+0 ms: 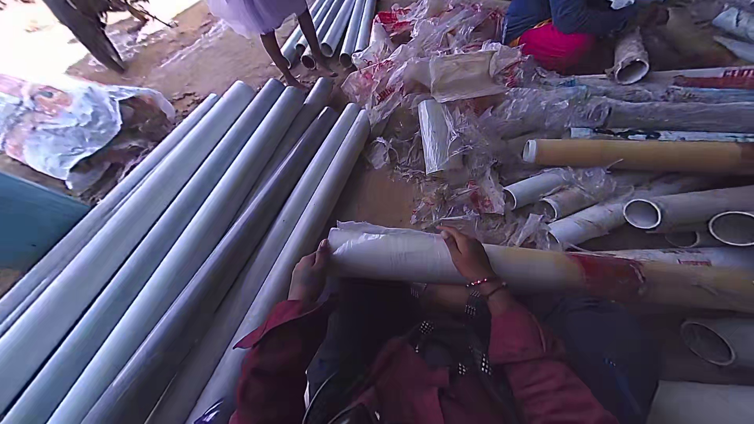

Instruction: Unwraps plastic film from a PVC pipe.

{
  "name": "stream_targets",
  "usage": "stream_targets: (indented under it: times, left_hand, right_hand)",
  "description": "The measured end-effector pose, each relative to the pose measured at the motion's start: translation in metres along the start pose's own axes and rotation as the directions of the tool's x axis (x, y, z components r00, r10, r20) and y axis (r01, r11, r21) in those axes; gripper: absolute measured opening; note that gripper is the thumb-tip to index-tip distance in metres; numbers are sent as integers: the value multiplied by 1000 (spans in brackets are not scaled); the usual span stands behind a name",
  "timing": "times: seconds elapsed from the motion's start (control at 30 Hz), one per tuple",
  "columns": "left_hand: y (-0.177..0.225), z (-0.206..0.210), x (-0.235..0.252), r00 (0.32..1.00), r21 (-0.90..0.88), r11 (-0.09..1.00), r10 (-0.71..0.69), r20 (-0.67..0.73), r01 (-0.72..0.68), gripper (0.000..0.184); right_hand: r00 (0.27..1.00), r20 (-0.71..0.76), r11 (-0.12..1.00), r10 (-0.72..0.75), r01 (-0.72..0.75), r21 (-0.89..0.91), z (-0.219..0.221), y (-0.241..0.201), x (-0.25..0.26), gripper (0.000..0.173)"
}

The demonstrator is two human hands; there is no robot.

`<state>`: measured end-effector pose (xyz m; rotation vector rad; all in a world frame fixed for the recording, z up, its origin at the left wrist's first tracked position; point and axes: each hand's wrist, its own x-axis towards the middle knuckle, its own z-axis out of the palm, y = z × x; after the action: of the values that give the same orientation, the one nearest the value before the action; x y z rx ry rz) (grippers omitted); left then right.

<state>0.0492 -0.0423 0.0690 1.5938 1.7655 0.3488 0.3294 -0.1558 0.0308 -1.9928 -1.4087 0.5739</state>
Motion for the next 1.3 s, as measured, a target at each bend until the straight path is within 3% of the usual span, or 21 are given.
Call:
stream_targets:
  times: [0.07, 0.1, 0.17, 0.23, 0.3, 0.33, 0.4, 0.47, 0.5, 0.53, 0.6, 0.67, 0.77, 0.8, 0.93, 1.0, 1.07, 1.13, 1.17, 1.23, 1.3]
  left_hand:
    - [-9, 2, 1, 991, -142, 982, 119, -67, -128, 51]
    - [-12, 1, 0, 976, -166, 964, 191, -105, -207, 44]
    - [-13, -2, -7, 913, -29, 932, 347, -214, -361, 41]
    - [-2, -5, -11, 789, 159, 836, 549, -278, -525, 49]
    - [25, 5, -16, 604, 254, 664, 746, -280, -703, 39]
    - [39, 17, -18, 523, 259, 570, 820, -233, -780, 33]
    - [66, 54, -21, 414, 205, 415, 909, -49, -886, 29]
    - [89, 92, -25, 401, 169, 371, 892, 207, -913, 45]
    - [99, 106, -27, 443, 182, 404, 819, 365, -896, 58]
    - [107, 118, -29, 489, 217, 443, 712, 504, -870, 68]
    - [110, 135, -31, 530, 260, 475, 624, 574, -841, 69]
    - [97, 144, -30, 496, 242, 434, 740, 455, -868, 62]
    - [73, 160, -23, 293, 283, 228, 932, 212, -931, 45]
    - [70, 162, -24, 265, 301, 203, 947, 182, -932, 40]
    - [68, 165, -25, 252, 326, 194, 957, 146, -925, 28]
    - [67, 164, -24, 230, 296, 183, 964, 132, -937, 26]
    - [66, 163, -25, 207, 276, 171, 972, 107, -946, 25]
    - [65, 162, -25, 183, 251, 161, 981, 67, -954, 25]
    - [64, 163, -24, 160, 236, 148, 987, 31, -960, 24]
    - [61, 165, -20, 101, 209, 106, 994, -38, -972, 19]
    - [60, 165, -18, 55, 205, 69, 996, -76, -976, 18]
  right_hand:
    - [963, -259, 962, -70, 133, 237, -11, 10, -13, 40]
    - [933, -352, 957, -75, 167, 239, -25, 12, -23, 40]
    - [883, -465, 988, -65, 121, 93, -64, 17, -55, 39]
    - [844, -537, 996, -15, -36, -83, -102, 23, -94, 39]
    - [824, -557, 936, 99, -268, -229, -130, 30, -135, 34]
    - [832, -512, 884, 212, -387, -262, -139, 34, -155, 35]
    - [786, -334, 752, 520, -607, -257, -147, 44, -188, 61]
    - [676, -220, 625, 703, -735, -263, -140, 52, -207, 83]
    - [652, -221, 601, 725, -756, -258, -133, 53, -212, 85]
    - [640, -234, 592, 732, -767, -246, -126, 52, -215, 82]
    - [627, -265, 581, 732, -779, -238, -118, 48, -218, 68]
    - [631, -280, 585, 723, -776, -237, -114, 46, -217, 48]
    - [642, -288, 605, 710, -766, -216, -111, 43, -216, 33]
    - [651, -302, 615, 696, -758, -218, -111, 41, -216, 31]
    - [675, -325, 658, 662, -731, -178, -108, 30, -208, 31]
    - [725, -302, 750, 619, -659, -45, -102, 29, -195, 32]
    - [767, -250, 806, 591, -543, 238, -86, 25, -174, 27]
    - [795, -194, 713, 575, -370, 596, -67, 15, -146, 16]
    - [815, -189, 676, 548, -299, 674, -59, 12, -133, 17]
    - [840, -205, 683, 502, -240, 690, -45, 9, -109, 20]
    - [832, -147, 667, 535, -309, 678, -41, 1, -90, 19]
